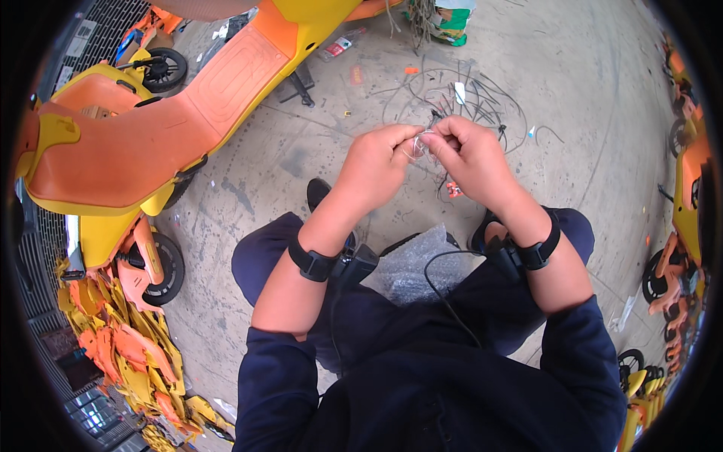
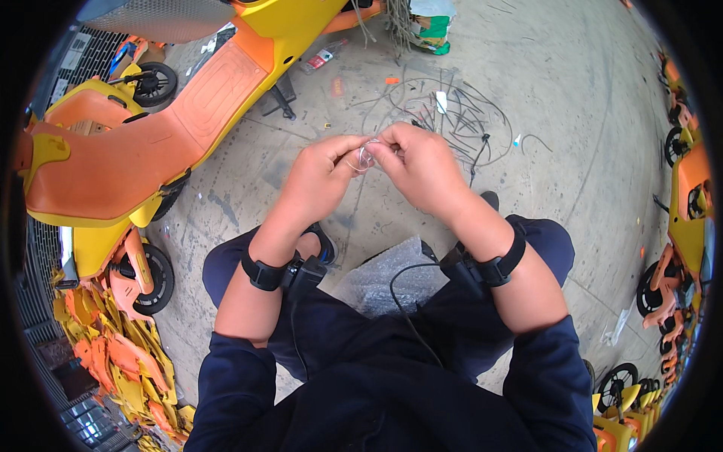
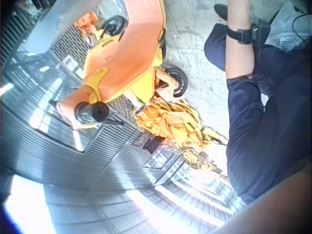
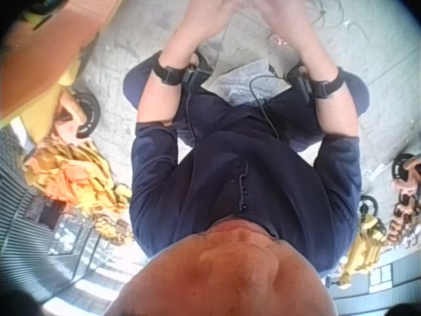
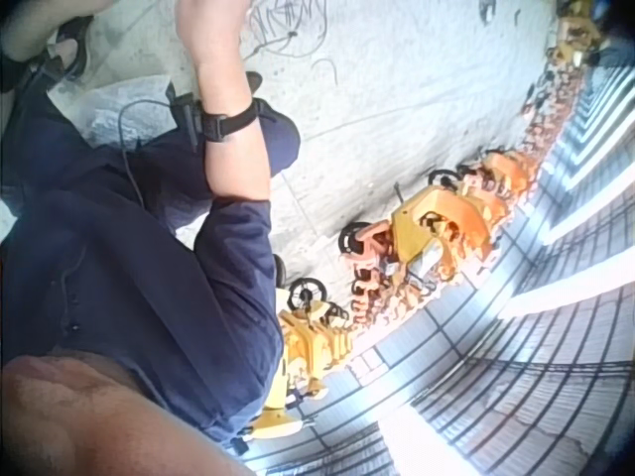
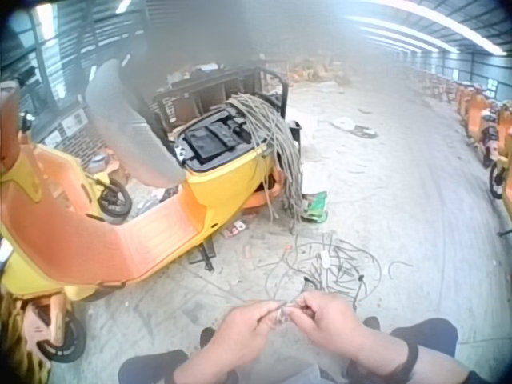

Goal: The person uses scissors to cut and strip the insulation from electrical wires before joining them together by hand.

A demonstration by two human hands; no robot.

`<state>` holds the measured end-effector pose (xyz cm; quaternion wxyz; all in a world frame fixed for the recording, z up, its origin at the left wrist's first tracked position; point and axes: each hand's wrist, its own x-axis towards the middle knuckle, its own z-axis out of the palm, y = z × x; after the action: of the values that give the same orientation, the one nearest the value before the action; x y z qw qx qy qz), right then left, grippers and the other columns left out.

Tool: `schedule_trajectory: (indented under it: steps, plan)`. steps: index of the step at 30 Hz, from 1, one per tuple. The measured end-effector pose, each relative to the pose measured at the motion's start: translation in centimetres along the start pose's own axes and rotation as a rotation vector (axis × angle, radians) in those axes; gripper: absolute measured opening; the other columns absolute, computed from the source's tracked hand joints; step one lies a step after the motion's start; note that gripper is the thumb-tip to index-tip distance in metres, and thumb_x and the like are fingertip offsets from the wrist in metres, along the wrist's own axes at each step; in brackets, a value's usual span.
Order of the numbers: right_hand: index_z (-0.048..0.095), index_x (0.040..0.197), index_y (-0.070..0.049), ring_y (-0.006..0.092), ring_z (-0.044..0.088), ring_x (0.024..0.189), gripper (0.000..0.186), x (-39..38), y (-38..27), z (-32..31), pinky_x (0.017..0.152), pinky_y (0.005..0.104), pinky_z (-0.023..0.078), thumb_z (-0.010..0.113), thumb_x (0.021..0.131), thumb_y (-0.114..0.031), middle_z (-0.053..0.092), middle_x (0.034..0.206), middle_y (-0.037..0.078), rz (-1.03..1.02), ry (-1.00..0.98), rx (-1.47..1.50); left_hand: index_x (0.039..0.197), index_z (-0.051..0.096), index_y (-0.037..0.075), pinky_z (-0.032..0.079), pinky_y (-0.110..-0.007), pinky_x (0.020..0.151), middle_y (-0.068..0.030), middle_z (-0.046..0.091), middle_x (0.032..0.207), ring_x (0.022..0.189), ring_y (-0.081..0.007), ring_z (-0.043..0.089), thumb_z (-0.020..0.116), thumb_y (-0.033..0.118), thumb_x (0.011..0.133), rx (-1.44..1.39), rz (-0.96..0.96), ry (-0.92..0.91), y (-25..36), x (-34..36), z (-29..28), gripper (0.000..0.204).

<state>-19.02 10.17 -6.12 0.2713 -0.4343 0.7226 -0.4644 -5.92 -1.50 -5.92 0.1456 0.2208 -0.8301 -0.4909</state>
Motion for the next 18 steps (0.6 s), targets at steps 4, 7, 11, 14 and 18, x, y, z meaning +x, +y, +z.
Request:
schedule_trajectory:
  steps: [4, 7, 11, 14, 18]
  plan:
    - [0.060, 0.079, -0.005, 0.0273, 0.061, 0.061, 0.015, 0.4, 0.5, 0.6, 0.054, 0.0343, 0.048, 0.068, 0.082, -0.017, 0.062, 0.072, 0.012, -0.247, 0.201, -0.224, 0.124, 0.054, -0.005, 0.051, -0.031, 0.080, -0.0113, 0.064, 0.107, 0.089, -0.0174, 0.064, 0.055, 0.006, 0.092, -0.428, -0.152, -0.145, -0.8, 0.1, -0.2, 0.034]
    - [0.059, 0.076, -0.006, 0.0274, 0.061, 0.061, 0.014, 0.7, 0.4, 0.5, 0.053, 0.0358, 0.049, 0.069, 0.080, -0.016, 0.061, 0.070, 0.010, -0.354, 0.294, -0.328, 0.128, 0.050, -0.007, 0.051, -0.033, 0.086, -0.0129, 0.062, 0.112, 0.095, -0.0203, 0.063, 0.052, 0.008, 0.095, -0.631, -0.194, -0.128, 0.0, 0.1, -0.3, 0.036]
    - [0.059, 0.077, -0.008, 0.0266, 0.061, 0.058, 0.013, 0.7, 0.7, 0.7, 0.051, 0.0358, 0.049, 0.070, 0.078, -0.015, 0.059, 0.070, 0.007, -0.468, 0.334, -0.401, 0.128, 0.048, -0.008, 0.050, -0.034, 0.091, -0.0142, 0.062, 0.113, 0.102, -0.0215, 0.062, 0.050, 0.011, 0.097, -0.628, -0.311, -0.170, 0.5, 0.4, -0.9, 0.037]
    - [0.059, 0.079, -0.009, 0.0251, 0.061, 0.059, 0.011, 0.6, 0.7, 1.0, 0.050, 0.0347, 0.049, 0.069, 0.077, -0.012, 0.058, 0.073, 0.006, -0.542, 0.333, -0.457, 0.127, 0.048, -0.008, 0.050, -0.033, 0.092, -0.0146, 0.062, 0.112, 0.101, -0.0220, 0.062, 0.053, 0.013, 0.096, -0.837, -0.394, -0.146, 0.0, 0.7, -0.9, 0.038]
    - [0.061, 0.085, -0.009, 0.0248, 0.061, 0.063, 0.013, 0.5, 1.1, 1.6, 0.050, 0.0336, 0.049, 0.069, 0.075, -0.009, 0.058, 0.080, 0.004, -0.649, 0.286, -0.478, 0.124, 0.052, -0.007, 0.052, -0.034, 0.090, -0.0149, 0.062, 0.111, 0.096, -0.0217, 0.064, 0.057, 0.011, 0.093, -0.973, -0.450, -0.031, -1.0, 0.6, -0.8, 0.036]
